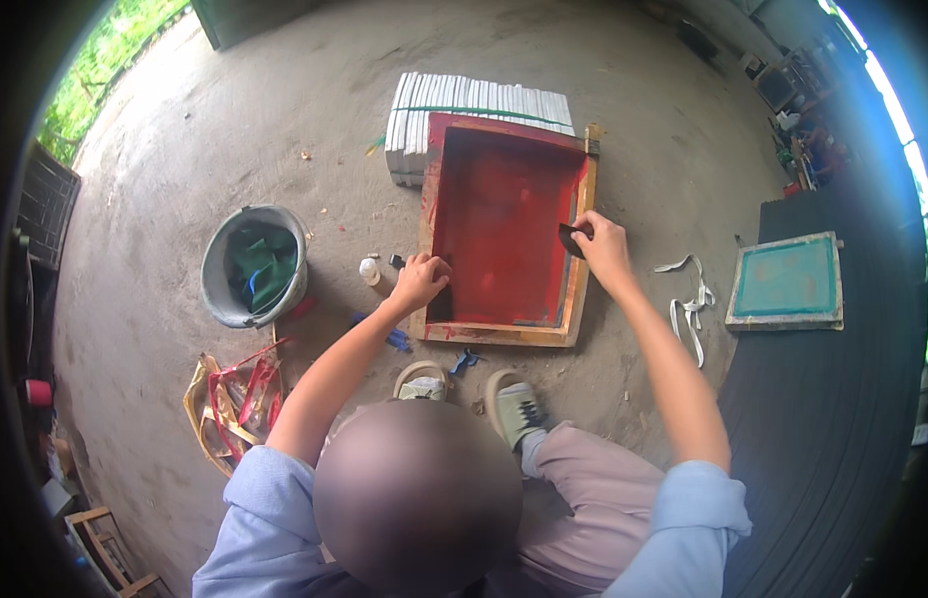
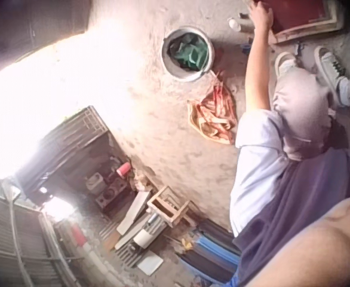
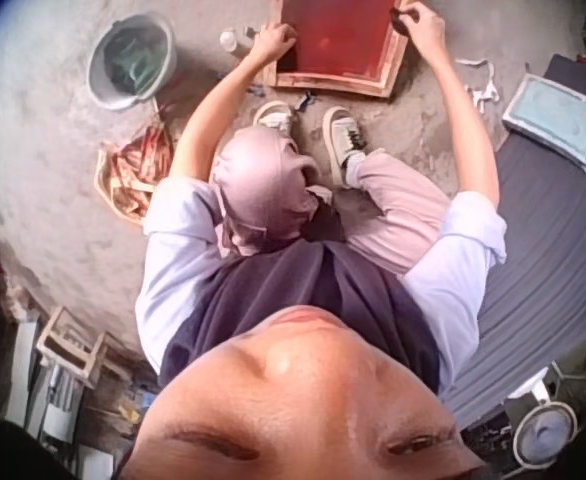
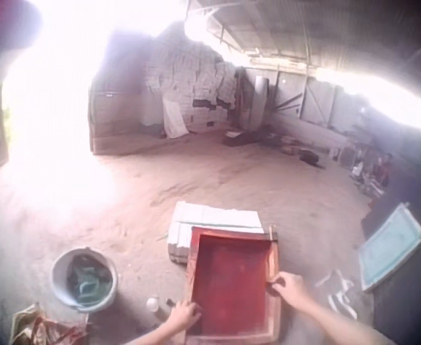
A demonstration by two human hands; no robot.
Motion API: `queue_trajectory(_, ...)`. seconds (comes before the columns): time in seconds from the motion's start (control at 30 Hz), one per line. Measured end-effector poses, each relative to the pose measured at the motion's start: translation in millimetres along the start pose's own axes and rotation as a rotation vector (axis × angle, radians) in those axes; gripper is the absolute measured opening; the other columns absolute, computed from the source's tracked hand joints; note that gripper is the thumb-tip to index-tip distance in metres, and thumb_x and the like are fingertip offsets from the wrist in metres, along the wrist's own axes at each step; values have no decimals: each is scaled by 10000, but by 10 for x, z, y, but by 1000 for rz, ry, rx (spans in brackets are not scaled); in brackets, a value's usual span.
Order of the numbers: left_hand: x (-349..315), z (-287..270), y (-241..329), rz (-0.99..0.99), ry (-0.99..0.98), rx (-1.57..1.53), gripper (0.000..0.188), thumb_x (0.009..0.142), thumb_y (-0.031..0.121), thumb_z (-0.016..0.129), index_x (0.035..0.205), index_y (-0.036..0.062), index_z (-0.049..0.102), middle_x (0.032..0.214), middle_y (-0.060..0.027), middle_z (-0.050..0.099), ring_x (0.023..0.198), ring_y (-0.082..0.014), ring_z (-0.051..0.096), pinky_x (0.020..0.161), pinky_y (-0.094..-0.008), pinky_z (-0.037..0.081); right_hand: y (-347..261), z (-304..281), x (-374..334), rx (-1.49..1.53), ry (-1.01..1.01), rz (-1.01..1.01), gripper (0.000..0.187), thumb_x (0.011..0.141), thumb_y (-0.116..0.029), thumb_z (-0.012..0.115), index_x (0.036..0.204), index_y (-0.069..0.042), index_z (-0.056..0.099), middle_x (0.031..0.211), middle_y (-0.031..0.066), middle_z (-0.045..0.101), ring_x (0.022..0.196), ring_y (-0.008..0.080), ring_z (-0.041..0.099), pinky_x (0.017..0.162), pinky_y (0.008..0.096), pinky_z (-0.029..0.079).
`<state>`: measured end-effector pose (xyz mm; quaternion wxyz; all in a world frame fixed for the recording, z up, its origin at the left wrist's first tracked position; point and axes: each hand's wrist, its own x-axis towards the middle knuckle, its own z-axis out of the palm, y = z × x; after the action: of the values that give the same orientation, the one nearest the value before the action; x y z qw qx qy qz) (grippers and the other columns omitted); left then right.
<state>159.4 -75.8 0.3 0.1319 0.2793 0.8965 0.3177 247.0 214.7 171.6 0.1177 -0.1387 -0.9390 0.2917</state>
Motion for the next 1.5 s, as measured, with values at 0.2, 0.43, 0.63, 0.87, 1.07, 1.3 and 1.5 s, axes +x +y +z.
queue_trajectory(0.2, 195, -310, 363, 180, 1, 154, 241, 804, 269, 680, 1014, 155, 659, 1117, -101, 555, 1169, -322, 473, 941, -490, 441, 477, 310, -216, 41, 126, 112, 142, 743, -51, 748, 858, -23, 670, 819, 123, 644, 761, 250, 648, 730, 359, 515)
queue_trajectory(0.43, 581, -167, 324, 212, 86, 271, 313, 791, 214, 692, 1093, 163, 622, 1246, -99, 478, 1243, -334, 393, 991, -522, 377, 1103, 759, 33, 158, 234, 244, 171, 770, -62, 743, 895, -26, 632, 759, 82, 611, 683, 220, 613, 688, 357, 508)
queue_trajectory(0.63, 1072, 116, 152, 201, 459, 369, 254, 739, 193, 705, 986, 177, 648, 1201, -4, 499, 1201, -272, 405, 992, -480, 283, 1172, 1140, 713, 203, 368, 201, 149, 780, -21, 705, 875, -44, 592, 800, 82, 590, 691, 230, 587, 680, 374, 480)
queue_trajectory(0.87, 1130, 176, 128, 270, 536, 336, 108, 719, 176, 706, 809, 190, 648, 941, 51, 598, 984, -169, 540, 946, -426, 274, 1199, 1671, 877, 60, 478, -35, 158, 814, 27, 648, 946, -35, 587, 938, 117, 556, 932, 290, 559, 788, 409, 477)
queue_trajectory(1.07, 1162, 153, 149, 258, 496, 307, 110, 706, 177, 706, 801, 194, 654, 930, 55, 602, 977, -164, 541, 941, -403, 273, 1198, 1931, 608, -195, 420, -156, 373, 881, -40, 612, 1245, 27, 561, 1313, 150, 541, 1256, 337, 483, 1025, 422, 453)
queue_trajectory(1.3, 1193, 162, 155, 257, 510, 251, 91, 717, 176, 702, 796, 190, 658, 933, 55, 606, 975, -171, 542, 964, -404, 270, 904, 2331, -308, -118, -68, -143, 630, 925, -285, 564, 1430, 34, 363, 1538, 192, 287, 1438, 316, 264, 1157, 516, 243)
queue_trajectory(1.5, 1170, 183, 158, 261, 526, 220, 77, 723, 180, 700, 788, 186, 659, 935, 50, 613, 968, -174, 546, 966, -401, 273, 1148, 1755, 783, -589, 230, -85, 545, 972, -304, 489, 1430, -26, 391, 1512, 124, 368, 1416, 255, 320, 1158, 550, 182)
